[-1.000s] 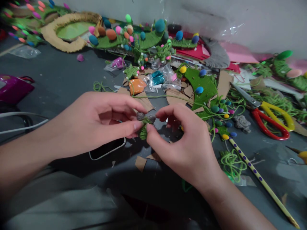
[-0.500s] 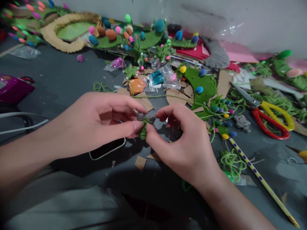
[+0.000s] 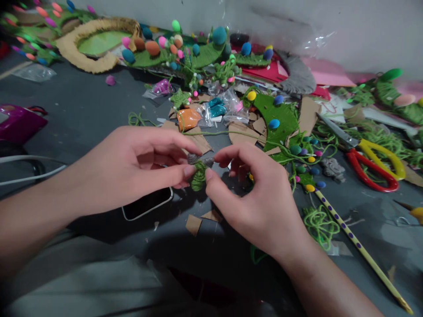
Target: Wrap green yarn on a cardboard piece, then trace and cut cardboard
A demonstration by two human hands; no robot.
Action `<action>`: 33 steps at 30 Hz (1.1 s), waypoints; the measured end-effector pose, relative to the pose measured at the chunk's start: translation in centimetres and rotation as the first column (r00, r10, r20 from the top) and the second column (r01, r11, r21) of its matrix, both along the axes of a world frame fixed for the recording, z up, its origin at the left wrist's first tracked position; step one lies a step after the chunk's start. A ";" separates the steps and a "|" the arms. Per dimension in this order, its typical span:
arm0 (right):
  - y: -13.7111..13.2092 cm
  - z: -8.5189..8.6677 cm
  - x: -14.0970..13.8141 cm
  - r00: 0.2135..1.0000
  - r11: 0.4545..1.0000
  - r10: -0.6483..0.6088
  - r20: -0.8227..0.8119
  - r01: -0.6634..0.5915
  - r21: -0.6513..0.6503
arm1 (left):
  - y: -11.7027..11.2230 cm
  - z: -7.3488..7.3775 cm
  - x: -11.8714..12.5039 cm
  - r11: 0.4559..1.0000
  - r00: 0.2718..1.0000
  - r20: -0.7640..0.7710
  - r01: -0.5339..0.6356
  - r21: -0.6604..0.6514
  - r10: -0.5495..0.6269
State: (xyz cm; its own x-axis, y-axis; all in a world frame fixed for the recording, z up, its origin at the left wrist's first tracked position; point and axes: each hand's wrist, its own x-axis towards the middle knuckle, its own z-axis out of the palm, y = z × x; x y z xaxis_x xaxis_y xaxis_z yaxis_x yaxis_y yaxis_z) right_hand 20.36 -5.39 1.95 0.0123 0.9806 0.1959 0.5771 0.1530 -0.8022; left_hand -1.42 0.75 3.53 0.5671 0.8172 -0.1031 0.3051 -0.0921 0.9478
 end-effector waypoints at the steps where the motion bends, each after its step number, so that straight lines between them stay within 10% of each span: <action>1: 0.0 0.0 0.0 1.000 1.000 -0.002 -0.002 0.002 0.002 | 0.0 0.0 0.0 1.000 1.000 0.001 0.001 -0.002 -0.001; 33: 0.3 -0.1 0.1 1.000 1.000 -0.015 0.003 0.015 -0.024 | -0.1 0.2 0.0 1.000 1.000 0.009 0.002 -0.031 -0.002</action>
